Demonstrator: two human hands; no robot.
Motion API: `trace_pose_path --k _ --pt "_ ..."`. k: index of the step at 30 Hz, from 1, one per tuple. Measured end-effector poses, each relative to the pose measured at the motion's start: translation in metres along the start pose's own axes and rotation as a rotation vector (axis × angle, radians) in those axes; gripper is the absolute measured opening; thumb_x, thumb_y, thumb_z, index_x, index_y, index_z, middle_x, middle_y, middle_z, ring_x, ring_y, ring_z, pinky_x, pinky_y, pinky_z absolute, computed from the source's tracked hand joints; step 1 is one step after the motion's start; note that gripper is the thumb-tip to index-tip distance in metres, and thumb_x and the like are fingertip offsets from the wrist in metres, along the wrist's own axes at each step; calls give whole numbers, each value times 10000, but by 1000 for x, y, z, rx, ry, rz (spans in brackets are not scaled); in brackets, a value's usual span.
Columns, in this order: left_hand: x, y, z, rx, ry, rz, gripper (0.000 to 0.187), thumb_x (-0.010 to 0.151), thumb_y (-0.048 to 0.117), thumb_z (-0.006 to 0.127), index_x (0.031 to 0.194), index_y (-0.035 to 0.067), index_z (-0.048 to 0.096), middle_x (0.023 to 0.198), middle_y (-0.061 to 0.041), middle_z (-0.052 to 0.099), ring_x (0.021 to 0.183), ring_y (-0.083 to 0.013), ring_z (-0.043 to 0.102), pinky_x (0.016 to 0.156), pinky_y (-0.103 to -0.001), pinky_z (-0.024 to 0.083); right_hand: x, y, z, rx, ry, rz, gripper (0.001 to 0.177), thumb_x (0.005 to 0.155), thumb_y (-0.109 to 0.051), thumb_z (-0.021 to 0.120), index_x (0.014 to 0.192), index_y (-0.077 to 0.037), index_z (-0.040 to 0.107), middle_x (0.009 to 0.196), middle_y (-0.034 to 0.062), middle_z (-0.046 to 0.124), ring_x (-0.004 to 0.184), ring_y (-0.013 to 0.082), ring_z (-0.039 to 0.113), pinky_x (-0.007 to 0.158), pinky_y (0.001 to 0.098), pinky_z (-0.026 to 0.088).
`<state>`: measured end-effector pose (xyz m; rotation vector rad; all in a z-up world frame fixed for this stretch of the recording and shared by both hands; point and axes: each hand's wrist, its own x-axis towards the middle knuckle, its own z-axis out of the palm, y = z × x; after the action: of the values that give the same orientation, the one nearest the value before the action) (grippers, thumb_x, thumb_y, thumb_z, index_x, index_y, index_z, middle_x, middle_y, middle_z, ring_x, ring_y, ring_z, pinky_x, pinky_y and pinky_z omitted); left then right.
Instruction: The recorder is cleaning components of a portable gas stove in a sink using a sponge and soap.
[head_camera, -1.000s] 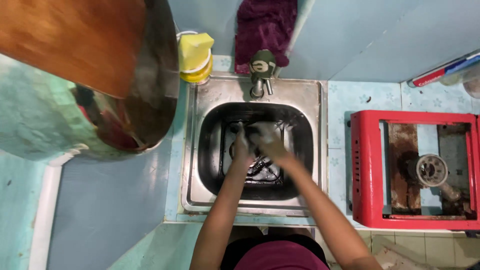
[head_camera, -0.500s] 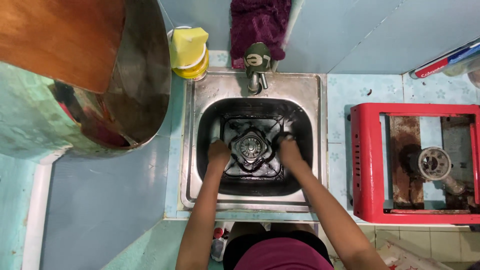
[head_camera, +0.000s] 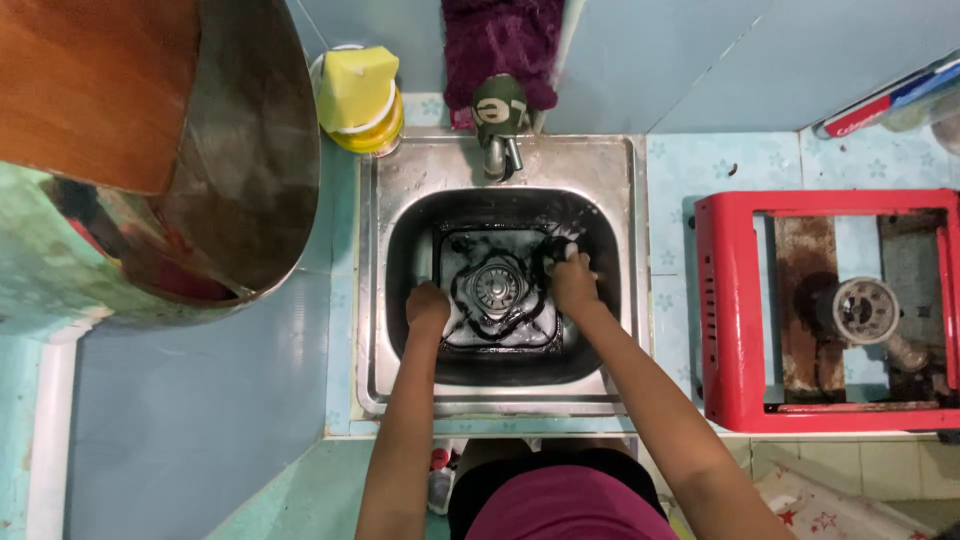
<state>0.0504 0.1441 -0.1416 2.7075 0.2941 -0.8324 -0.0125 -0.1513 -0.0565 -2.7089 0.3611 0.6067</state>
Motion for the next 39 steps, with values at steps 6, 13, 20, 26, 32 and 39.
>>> trace_pose_path --k 6,13,20,26,32,39 --pt "10 -21 -13 41 -99 195 456 910 408 693 1063 -17 757 1142 -276 713 1116 -425 675 984 -455 546 31 41 65 368 463 -243 446 744 25 555 1115 -62 785 1048 306 691 968 436 688 880 446 581" --pt "-35 -15 -56 -258 -81 199 544 922 451 713 1122 -55 697 1125 -311 694 1106 -446 655 929 -470 522 -28 2 -57 672 176 115 450 777 -5 601 1178 -108 778 782 273 714 654 287 726 664 370 557" --pt "-124 -5 -83 -1228 -268 251 512 983 401 627 1352 47 596 1243 -35 682 1150 -148 584 1011 -286 421 -61 0 -101 634 286 -88 499 730 32 588 1163 -111 789 1084 216 731 941 320 718 851 375 548" --pt "-152 3 -74 -1486 -129 204 473 988 358 633 1320 22 631 1193 -39 698 1077 -159 618 954 -298 459 -104 -38 -175 437 311 -279 513 780 67 619 1248 -101 745 1212 270 647 1096 450 630 959 454 506" --pt "-160 -2 -60 -1512 -26 138 417 1046 339 641 1219 -38 690 1058 -68 686 941 -166 586 839 -328 458 -122 -28 -157 191 322 -289 547 661 121 626 1157 -62 767 1222 358 574 1096 497 606 972 478 498" --pt "-168 4 -46 -1469 -19 217 368 1064 313 678 920 -23 648 756 25 563 676 -82 466 591 -296 359 -65 -43 -175 195 336 -275 132 1000 -122 704 1087 -46 766 1179 312 573 960 461 632 904 503 511"
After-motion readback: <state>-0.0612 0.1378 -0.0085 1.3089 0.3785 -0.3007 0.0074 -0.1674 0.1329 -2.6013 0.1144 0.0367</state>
